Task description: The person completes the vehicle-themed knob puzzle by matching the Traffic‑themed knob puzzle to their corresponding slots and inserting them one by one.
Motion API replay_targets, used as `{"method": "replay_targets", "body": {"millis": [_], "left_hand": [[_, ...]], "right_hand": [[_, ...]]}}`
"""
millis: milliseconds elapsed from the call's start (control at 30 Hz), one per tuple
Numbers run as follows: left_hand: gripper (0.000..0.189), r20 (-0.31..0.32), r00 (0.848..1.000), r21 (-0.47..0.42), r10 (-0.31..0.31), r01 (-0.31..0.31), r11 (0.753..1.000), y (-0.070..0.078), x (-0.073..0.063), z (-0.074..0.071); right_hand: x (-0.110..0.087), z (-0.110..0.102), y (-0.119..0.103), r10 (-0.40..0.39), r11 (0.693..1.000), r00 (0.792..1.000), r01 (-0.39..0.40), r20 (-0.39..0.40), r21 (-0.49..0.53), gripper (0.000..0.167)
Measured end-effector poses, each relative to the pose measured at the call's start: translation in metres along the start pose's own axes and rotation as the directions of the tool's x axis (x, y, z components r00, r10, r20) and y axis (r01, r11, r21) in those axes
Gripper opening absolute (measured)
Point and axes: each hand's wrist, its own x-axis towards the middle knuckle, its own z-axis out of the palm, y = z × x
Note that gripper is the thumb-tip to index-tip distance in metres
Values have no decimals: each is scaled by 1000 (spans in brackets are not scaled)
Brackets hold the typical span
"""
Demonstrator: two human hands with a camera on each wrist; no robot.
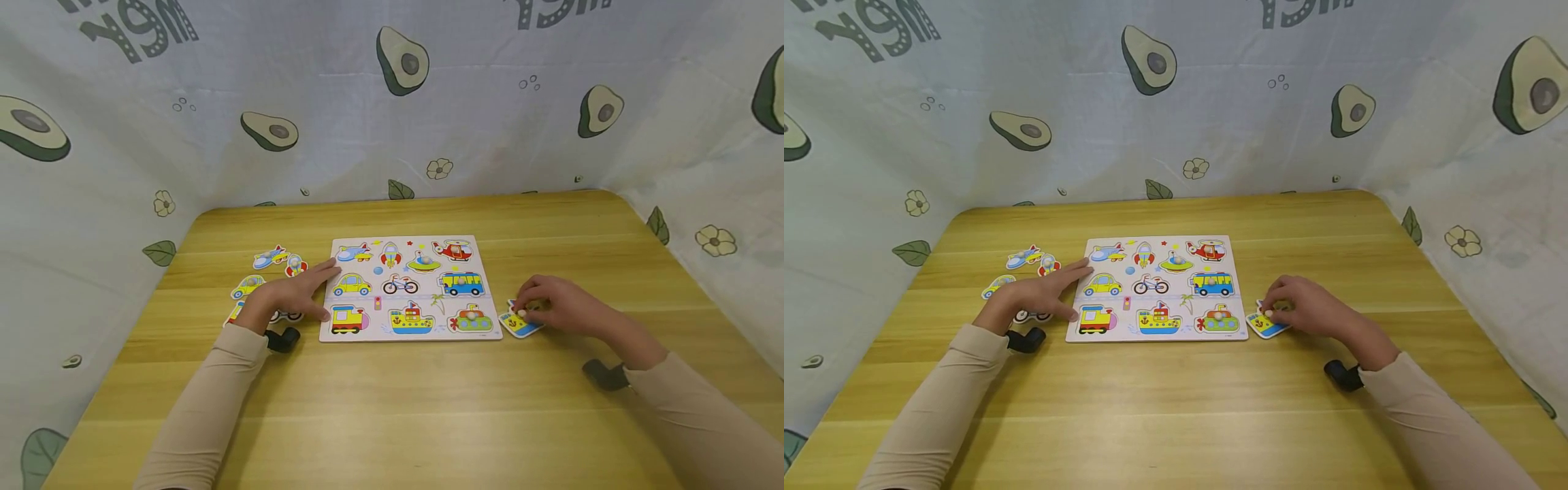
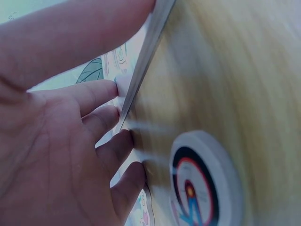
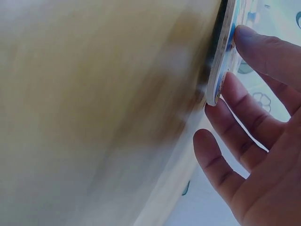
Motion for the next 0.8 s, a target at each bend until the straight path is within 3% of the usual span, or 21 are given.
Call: {"method": "replay_targets", "body": {"millis": [400, 800], "left_hand": [[98, -1, 1000, 4, -1, 1, 1000, -1, -1, 1], [96, -8, 1000, 7, -1, 1, 1000, -1, 0, 1]], "right_hand": [[6, -6, -9, -51, 998, 991, 48, -120, -26, 11], [22, -6, -28, -59, 997, 988, 53, -142, -47, 9]]}}
